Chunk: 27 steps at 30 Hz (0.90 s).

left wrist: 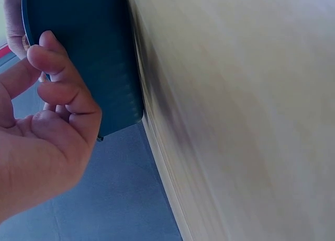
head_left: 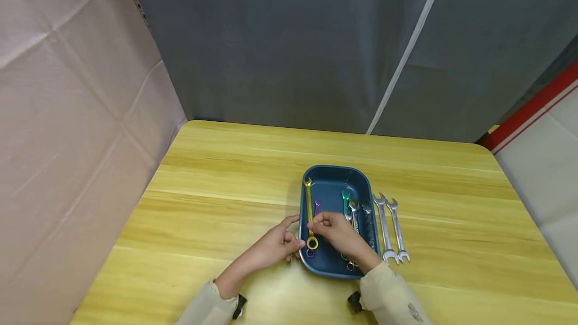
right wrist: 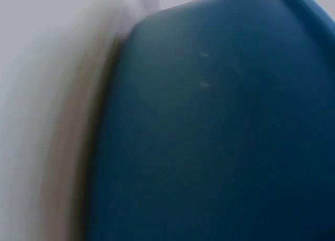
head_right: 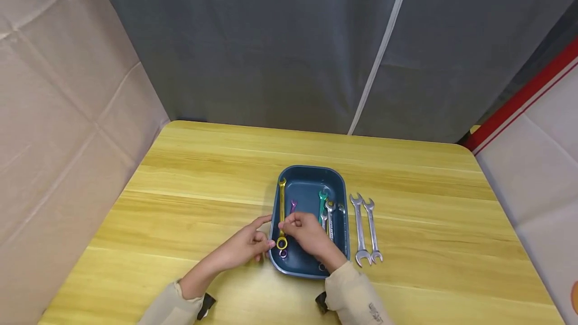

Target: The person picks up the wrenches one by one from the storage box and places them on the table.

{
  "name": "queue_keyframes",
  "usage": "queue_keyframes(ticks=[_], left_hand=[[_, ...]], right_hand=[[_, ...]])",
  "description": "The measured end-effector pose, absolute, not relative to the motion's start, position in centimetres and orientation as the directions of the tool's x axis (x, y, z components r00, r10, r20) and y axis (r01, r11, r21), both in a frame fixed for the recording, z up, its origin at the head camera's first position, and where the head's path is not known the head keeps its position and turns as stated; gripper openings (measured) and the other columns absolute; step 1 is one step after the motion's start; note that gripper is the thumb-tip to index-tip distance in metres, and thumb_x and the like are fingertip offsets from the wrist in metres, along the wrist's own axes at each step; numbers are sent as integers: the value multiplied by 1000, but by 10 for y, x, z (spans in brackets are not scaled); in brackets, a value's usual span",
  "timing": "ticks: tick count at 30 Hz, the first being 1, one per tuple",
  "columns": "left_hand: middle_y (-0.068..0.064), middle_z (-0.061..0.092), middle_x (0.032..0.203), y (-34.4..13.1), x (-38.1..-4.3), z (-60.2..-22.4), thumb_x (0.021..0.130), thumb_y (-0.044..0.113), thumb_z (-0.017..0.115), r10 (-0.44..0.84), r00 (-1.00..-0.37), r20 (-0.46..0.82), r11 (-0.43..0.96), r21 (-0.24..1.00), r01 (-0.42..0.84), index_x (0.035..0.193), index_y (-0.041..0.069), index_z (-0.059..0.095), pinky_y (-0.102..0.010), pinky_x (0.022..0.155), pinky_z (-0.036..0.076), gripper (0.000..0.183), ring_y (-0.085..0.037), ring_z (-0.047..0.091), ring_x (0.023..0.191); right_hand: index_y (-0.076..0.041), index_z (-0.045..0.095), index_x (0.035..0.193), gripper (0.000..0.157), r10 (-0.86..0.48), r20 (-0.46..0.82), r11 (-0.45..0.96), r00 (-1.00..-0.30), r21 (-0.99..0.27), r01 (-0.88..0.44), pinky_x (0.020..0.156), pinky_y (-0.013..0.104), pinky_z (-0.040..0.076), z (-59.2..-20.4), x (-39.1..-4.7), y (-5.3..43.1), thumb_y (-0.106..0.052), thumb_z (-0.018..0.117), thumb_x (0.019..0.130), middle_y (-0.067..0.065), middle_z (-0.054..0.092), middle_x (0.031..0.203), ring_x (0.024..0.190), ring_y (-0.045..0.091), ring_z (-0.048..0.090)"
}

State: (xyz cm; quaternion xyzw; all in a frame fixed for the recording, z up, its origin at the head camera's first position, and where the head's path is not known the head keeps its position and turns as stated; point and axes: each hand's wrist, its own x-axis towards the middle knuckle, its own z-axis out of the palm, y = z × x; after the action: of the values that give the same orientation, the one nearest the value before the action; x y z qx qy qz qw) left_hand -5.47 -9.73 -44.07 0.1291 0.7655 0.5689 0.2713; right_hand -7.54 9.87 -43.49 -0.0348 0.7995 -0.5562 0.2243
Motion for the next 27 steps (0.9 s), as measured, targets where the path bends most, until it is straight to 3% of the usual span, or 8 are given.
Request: queue_keyframes(ticks=[8, 16, 19, 23, 27], left_hand=[[-16, 65, 75, -94, -54, -441, 96, 11, 57, 502, -828, -251, 299, 948, -107, 151, 2, 22, -27, 56, 49, 66, -12, 52, 56], [-4, 62, 72, -91, -54, -440, 97, 13, 57, 508, -824, -251, 317, 944, -93, 151, 2, 21, -26, 57, 50, 66, -13, 52, 56], [-2, 61, 71, -90, -54, -438, 97, 13, 57, 508, -821, -261, 324, 941, -98, 152, 2, 21, -27, 58, 50, 66, -14, 52, 56], [-2, 61, 71, -89, -54, -436, 98, 13, 56, 505, -822, -264, 333, 938, -97, 152, 3, 21, -27, 57, 50, 65, -13, 52, 56], [-7, 63, 73, -89, -54, -435, 97, 12, 57, 508, -823, -256, 338, 937, -83, 152, 2, 21, -27, 57, 51, 66, -12, 52, 55]], right_hand=[[3, 62, 96, 22, -292, -287, 349, -912, -920, 177, 47, 21, 30, -411, -76, 122, -19, 60, 94, -6, 39, 59, 51, 7, 34], [14, 57, 99, 25, -284, -159, 248, -946, -965, 88, 46, 20, 30, -389, -72, 155, -11, 56, 96, -10, 39, 58, 49, 2, 32], [8, 58, 97, 21, -274, -134, 236, -952, -969, 68, 45, 22, 29, -382, -69, 169, -12, 55, 97, -10, 39, 59, 50, 2, 32], [-7, 62, 91, 13, -258, -89, 224, -962, -974, 30, 44, 28, 26, -380, -66, 188, -11, 53, 99, -11, 39, 61, 49, 6, 30], [-17, 66, 89, 21, -230, -55, 192, -972, -981, 10, 42, 34, 21, -385, -61, 209, -7, 50, 99, -12, 40, 61, 47, 12, 26]])
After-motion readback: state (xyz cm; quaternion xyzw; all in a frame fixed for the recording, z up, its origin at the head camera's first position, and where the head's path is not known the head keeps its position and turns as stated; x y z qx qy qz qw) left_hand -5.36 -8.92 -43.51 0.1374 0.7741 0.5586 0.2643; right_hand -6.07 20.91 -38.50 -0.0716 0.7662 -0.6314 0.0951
